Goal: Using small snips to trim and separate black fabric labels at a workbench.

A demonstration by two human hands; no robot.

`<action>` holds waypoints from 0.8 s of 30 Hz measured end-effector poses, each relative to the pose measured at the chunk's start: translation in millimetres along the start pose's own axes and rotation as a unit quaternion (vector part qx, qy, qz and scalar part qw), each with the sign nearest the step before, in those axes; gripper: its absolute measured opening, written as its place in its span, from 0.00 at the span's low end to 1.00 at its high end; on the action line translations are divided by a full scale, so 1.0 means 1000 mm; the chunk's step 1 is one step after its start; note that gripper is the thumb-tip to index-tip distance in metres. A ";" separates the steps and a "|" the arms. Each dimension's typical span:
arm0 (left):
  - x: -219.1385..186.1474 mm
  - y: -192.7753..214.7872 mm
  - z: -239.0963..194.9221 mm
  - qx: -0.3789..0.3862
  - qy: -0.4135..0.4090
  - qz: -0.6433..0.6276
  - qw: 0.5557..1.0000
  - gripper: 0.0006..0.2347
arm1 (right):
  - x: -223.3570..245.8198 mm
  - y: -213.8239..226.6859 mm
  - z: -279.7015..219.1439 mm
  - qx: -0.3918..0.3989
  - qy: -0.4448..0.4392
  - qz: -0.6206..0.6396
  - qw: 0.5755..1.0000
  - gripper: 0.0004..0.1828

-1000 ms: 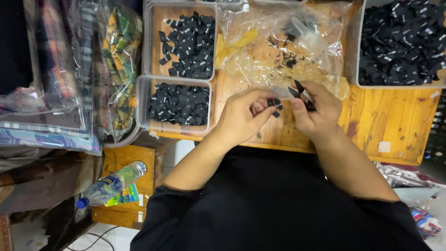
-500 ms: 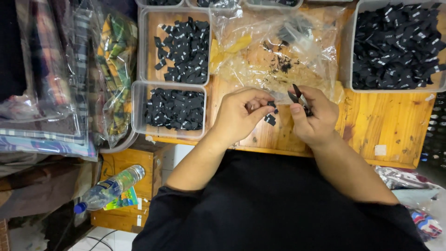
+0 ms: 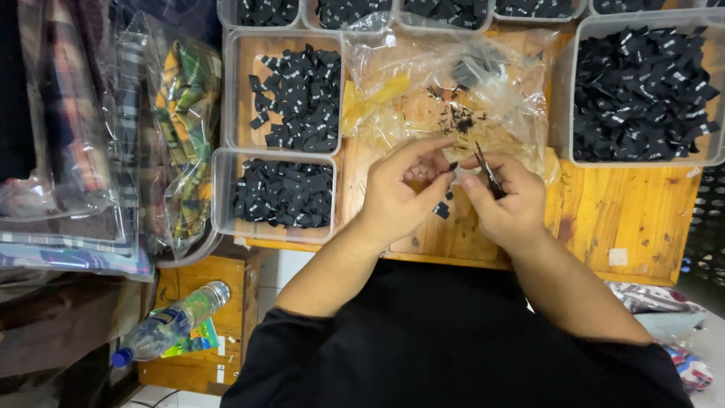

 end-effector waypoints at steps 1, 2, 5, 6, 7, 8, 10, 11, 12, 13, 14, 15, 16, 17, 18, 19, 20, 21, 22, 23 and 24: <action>0.002 0.000 0.000 0.000 0.002 0.000 1.000 0.17 | 0.001 0.000 0.000 0.000 -0.002 0.000 1.000 0.07; 0.003 0.000 -0.001 0.003 -0.006 -0.007 1.000 0.17 | 0.001 -0.002 0.000 0.006 -0.016 -0.002 1.000 0.07; 0.007 -0.001 -0.002 0.016 -0.011 -0.012 1.000 0.18 | -0.004 -0.004 -0.004 0.008 -0.036 0.001 0.999 0.06; 0.008 -0.002 -0.003 0.024 -0.010 -0.010 1.000 0.18 | -0.006 -0.005 -0.006 0.004 -0.039 0.007 0.999 0.06; 0.009 -0.002 -0.003 0.023 -0.008 -0.010 1.000 0.18 | -0.006 -0.005 -0.006 0.005 -0.041 0.008 0.999 0.06; 0.011 -0.002 -0.003 0.027 -0.002 -0.010 1.000 0.18 | -0.005 -0.004 -0.005 0.005 -0.037 0.002 0.999 0.05; 0.013 -0.003 -0.004 0.031 0.004 -0.011 0.999 0.17 | -0.003 -0.004 -0.004 0.005 -0.032 -0.004 0.999 0.04; 0.018 -0.004 -0.006 0.030 0.026 -0.060 0.997 0.17 | -0.001 -0.003 -0.003 0.002 -0.032 -0.006 0.999 0.04; 0.022 -0.005 -0.008 0.030 0.048 -0.109 0.992 0.17 | 0.000 -0.003 -0.002 -0.001 -0.031 -0.007 1.000 0.04; 0.022 -0.004 -0.007 0.030 0.048 -0.109 0.992 0.17 | -0.001 -0.004 -0.002 -0.001 -0.030 -0.007 1.000 0.04; 0.023 -0.004 -0.007 0.034 0.056 -0.098 0.993 0.15 | -0.001 -0.004 -0.002 -0.007 -0.030 0.001 1.000 0.04; 0.024 -0.004 -0.007 0.039 0.065 -0.088 0.993 0.12 | -0.003 -0.003 -0.003 -0.013 -0.029 0.010 0.999 0.04; 0.026 -0.004 -0.008 0.039 0.065 -0.088 0.993 0.12 | -0.003 -0.003 -0.004 -0.012 -0.030 0.009 0.999 0.04; 0.029 -0.004 -0.008 0.035 0.077 -0.095 0.992 0.10 | -0.004 -0.004 -0.005 -0.005 -0.036 0.019 0.999 0.04; 0.031 -0.003 -0.009 0.032 0.088 -0.102 0.990 0.09 | -0.004 -0.006 -0.006 0.003 -0.042 0.029 0.999 0.05; 0.034 -0.003 -0.008 0.032 0.089 -0.102 0.990 0.09 | -0.004 -0.005 -0.007 0.003 -0.043 0.029 0.999 0.05; 0.034 0.000 -0.005 0.021 0.078 -0.127 0.989 0.08 | -0.004 -0.007 -0.007 0.014 -0.049 0.043 0.998 0.06; 0.035 0.002 -0.003 0.011 0.066 -0.151 0.986 0.06 | -0.004 -0.009 -0.007 0.025 -0.056 0.058 0.996 0.08; 0.029 0.002 -0.003 0.011 0.065 -0.151 0.986 0.06 | -0.003 -0.009 -0.006 0.025 -0.054 0.058 0.997 0.08; 0.023 0.005 -0.003 -0.005 0.066 -0.151 0.986 0.06 | -0.003 -0.012 -0.006 0.036 -0.061 0.073 0.995 0.09; 0.017 0.008 -0.002 -0.022 0.063 -0.149 0.987 0.06 | -0.002 -0.015 -0.003 0.049 -0.064 0.088 0.993 0.11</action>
Point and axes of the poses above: each hand's wrist, its own z-axis towards the middle knuckle, its own y-axis out of the back of the hand, x = y × z, the point moved 8 cm from there along z, towards the middle knuckle, and after that the axes turned 4 degrees about y, right-handed, at the moved point
